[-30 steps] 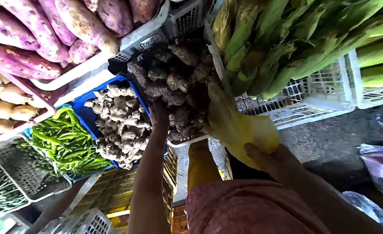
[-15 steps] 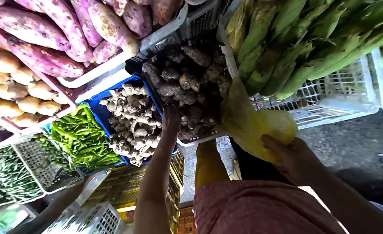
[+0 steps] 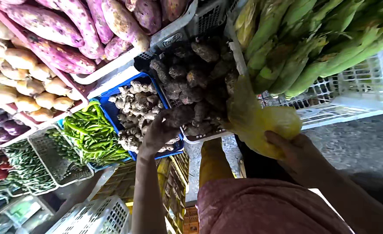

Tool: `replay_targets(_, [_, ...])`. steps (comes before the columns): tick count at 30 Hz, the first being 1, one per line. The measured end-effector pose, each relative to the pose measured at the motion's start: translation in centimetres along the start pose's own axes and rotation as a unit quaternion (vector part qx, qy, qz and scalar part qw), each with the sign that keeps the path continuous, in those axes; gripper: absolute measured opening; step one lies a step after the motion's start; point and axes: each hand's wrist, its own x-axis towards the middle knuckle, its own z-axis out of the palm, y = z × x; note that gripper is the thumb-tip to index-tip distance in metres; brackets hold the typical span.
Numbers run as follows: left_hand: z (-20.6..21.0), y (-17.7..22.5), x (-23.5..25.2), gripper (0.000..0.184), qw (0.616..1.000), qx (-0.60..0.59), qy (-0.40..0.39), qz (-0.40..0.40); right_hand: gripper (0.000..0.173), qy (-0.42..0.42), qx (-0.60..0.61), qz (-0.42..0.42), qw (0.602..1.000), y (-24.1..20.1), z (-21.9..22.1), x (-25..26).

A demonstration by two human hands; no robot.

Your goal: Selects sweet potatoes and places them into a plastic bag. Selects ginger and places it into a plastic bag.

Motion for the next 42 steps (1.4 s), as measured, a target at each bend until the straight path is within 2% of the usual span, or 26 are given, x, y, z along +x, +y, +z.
replay_targets(3, [2.1,0.6,-0.8,0.071,0.979,-0.172,0.021,0.111,0.008,-0.007,-0.018,-0.024,1.0,0.1,-0.1,0.0])
replay_targets(6, [3.6,1.0,-0.9,0.07,0.964,-0.201,0.053,0.164,0.013,-0.018,-0.057,-0.055,0.997,0.4,-0.4,0.3])
replay_targets(8, [4.3,1.1,-1.0,0.07,0.957,-0.216,0.066,0.183,0.023,-0.028,-0.113,-0.064,0.991,0.2,-0.5,0.2])
replay_targets(10, [4.7,1.0,-1.1,0.069,0.949,-0.238,0.068,0.193,0.04,-0.035,-0.2,-0.056,0.977,-0.6,-0.5,-0.2])
replay_targets(12, [4.9,0.8,-1.2,0.068,0.943,-0.254,0.063,0.206,0.053,-0.003,-0.256,-0.065,0.965,-1.5,-0.3,-0.9])
replay_targets(13, [5.0,0.7,-1.2,0.067,0.941,-0.258,0.062,0.211,0.054,0.031,-0.254,-0.089,0.963,-1.6,-0.4,-1.1])
replay_targets(15, [5.3,0.6,-1.5,0.062,0.939,-0.274,0.066,0.199,0.044,0.101,-0.17,-0.134,0.971,-1.6,-0.9,-1.4])
replay_targets(18, [6.5,1.0,-2.2,0.059,0.924,-0.347,0.058,0.15,0.015,0.149,0.056,-0.096,0.983,-2.4,-0.8,-2.0])
replay_targets(21, [9.2,1.9,-2.2,0.057,0.884,-0.448,-0.025,0.132,0.015,0.145,0.146,-0.083,0.975,-3.2,-0.5,-3.7])
replay_targets(22, [10.4,2.1,-1.9,0.056,0.882,-0.453,-0.05,0.123,0.016,0.145,0.172,-0.091,0.97,-3.8,-0.3,-4.1])
replay_targets(25, [14.4,2.8,-0.1,0.059,0.927,-0.362,-0.067,0.074,0.016,0.132,0.187,-0.078,0.97,-5.9,0.2,-4.2])
replay_targets(27, [16.0,1.8,1.9,0.06,0.963,-0.252,-0.078,0.049,0.017,0.122,0.161,-0.068,0.977,-5.8,-0.2,-2.6])
replay_targets(29, [17.1,0.8,3.7,0.066,0.991,-0.092,-0.093,0.012,0.019,0.131,0.147,-0.053,0.979,-4.7,-0.7,-1.3])
replay_targets(31, [18.3,1.7,4.7,0.072,0.986,0.102,-0.127,-0.045,0.015,0.145,0.146,-0.045,0.978,-3.7,-1.2,-1.4])
replay_targets(33, [19.5,3.1,3.3,0.082,0.964,0.202,-0.158,-0.066,0.017,0.157,0.182,-0.049,0.97,-1.8,-2.2,-3.1])
replay_targets(36, [19.7,5.4,0.7,0.09,0.967,0.214,-0.131,-0.054,0.032,0.173,0.22,-0.075,0.957,-0.6,-4.1,-5.9])
replay_targets(39, [18.1,6.9,-0.7,0.08,0.982,0.183,-0.013,-0.043,0.037,0.184,0.21,-0.073,0.957,-1.7,-4.5,-7.0])
replay_targets(42, [16.8,7.9,-1.1,0.073,0.982,0.173,0.07,0.022,0.037,0.157,0.23,-0.129,0.952,-3.1,-3.8,-6.5])
